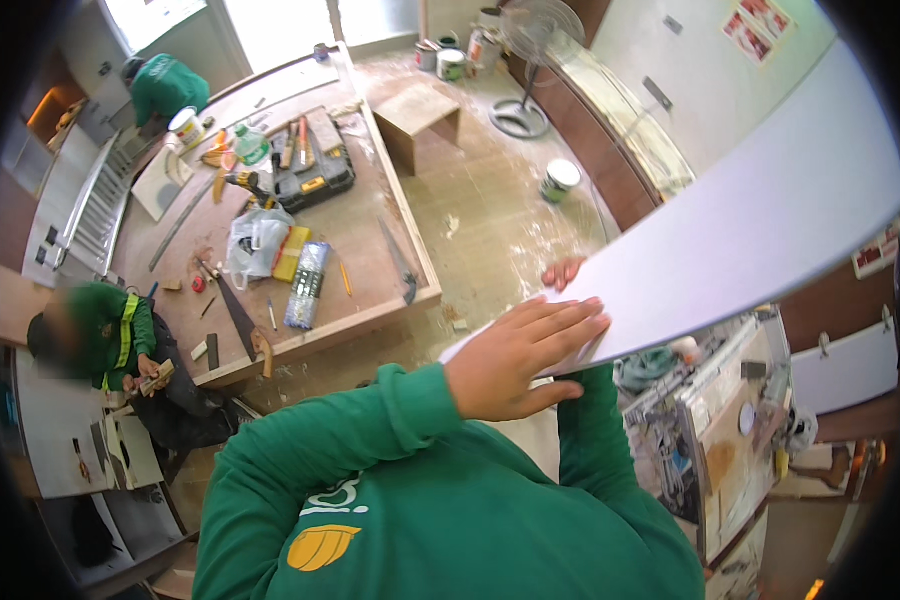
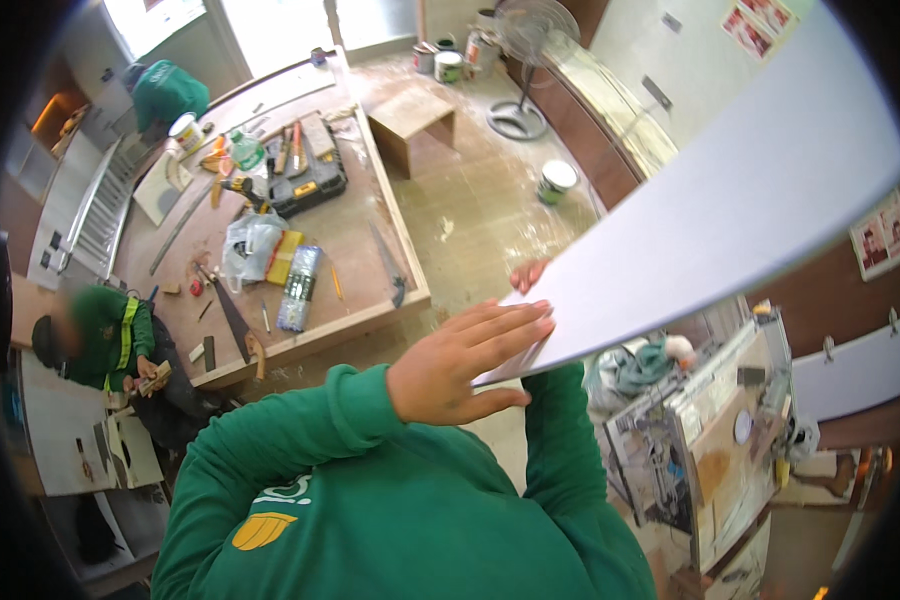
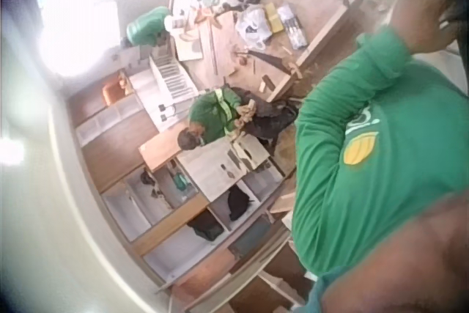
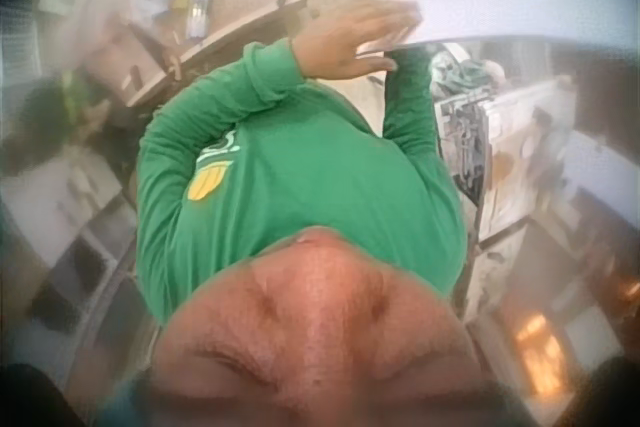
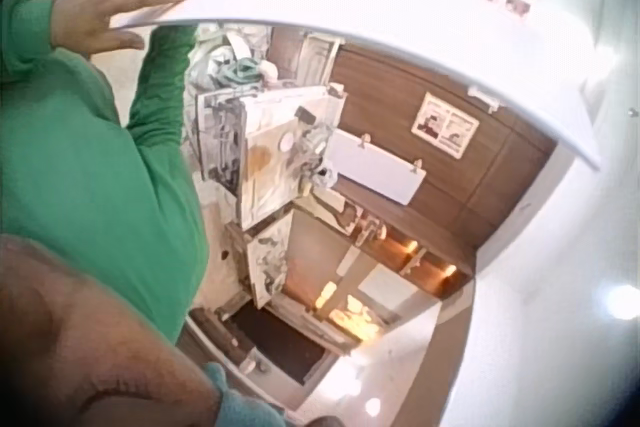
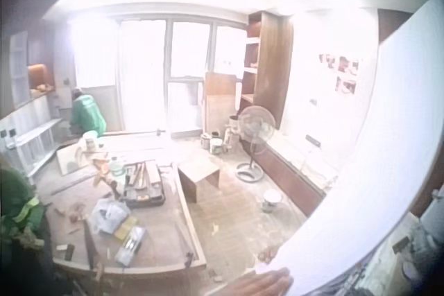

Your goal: The person picks up a long white decorative molding, places it on a workbench, and uses a sanding block to smooth its edges. After sanding, the person carries the molding to a cabinet and fits it into a vertical slot to check the alignment.

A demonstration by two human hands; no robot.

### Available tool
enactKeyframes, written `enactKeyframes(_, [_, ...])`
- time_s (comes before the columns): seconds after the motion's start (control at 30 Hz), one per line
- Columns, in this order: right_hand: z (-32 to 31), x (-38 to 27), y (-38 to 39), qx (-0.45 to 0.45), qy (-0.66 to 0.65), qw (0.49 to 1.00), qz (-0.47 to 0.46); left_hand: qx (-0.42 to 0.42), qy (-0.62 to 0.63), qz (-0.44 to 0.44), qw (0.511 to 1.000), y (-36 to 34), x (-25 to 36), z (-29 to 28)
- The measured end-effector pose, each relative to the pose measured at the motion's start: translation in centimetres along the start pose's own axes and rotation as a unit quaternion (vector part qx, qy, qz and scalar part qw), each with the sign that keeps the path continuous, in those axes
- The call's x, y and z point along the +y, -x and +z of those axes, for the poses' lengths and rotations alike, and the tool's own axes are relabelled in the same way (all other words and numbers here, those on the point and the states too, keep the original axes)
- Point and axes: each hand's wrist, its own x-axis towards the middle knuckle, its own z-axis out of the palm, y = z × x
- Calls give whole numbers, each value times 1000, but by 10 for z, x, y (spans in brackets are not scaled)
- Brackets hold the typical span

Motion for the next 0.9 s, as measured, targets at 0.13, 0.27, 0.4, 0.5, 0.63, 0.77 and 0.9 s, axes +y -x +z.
enactKeyframes(0.13, [14,-35,-29,-97,-48,994,32,-134,39,-123,983,59,-31,-15])
enactKeyframes(0.27, [47,-88,-31,-159,-28,987,22,-86,52,-302,948,135,-68,-33])
enactKeyframes(0.4, [72,-119,-21,-207,-12,978,-23,-21,96,-422,901,177,-76,-38])
enactKeyframes(0.5, [91,-132,-14,-199,-26,977,-72,37,112,-432,894,193,-85,-34])
enactKeyframes(0.63, [130,-154,-11,-194,-63,974,-98,113,13,-407,906,192,-109,-31])
enactKeyframes(0.77, [151,-183,-16,-316,-60,942,-96,363,38,-436,822,205,-188,-41])
enactKeyframes(0.9, [167,-188,-9,-389,-151,901,-118,491,226,-419,729,198,-214,-90])
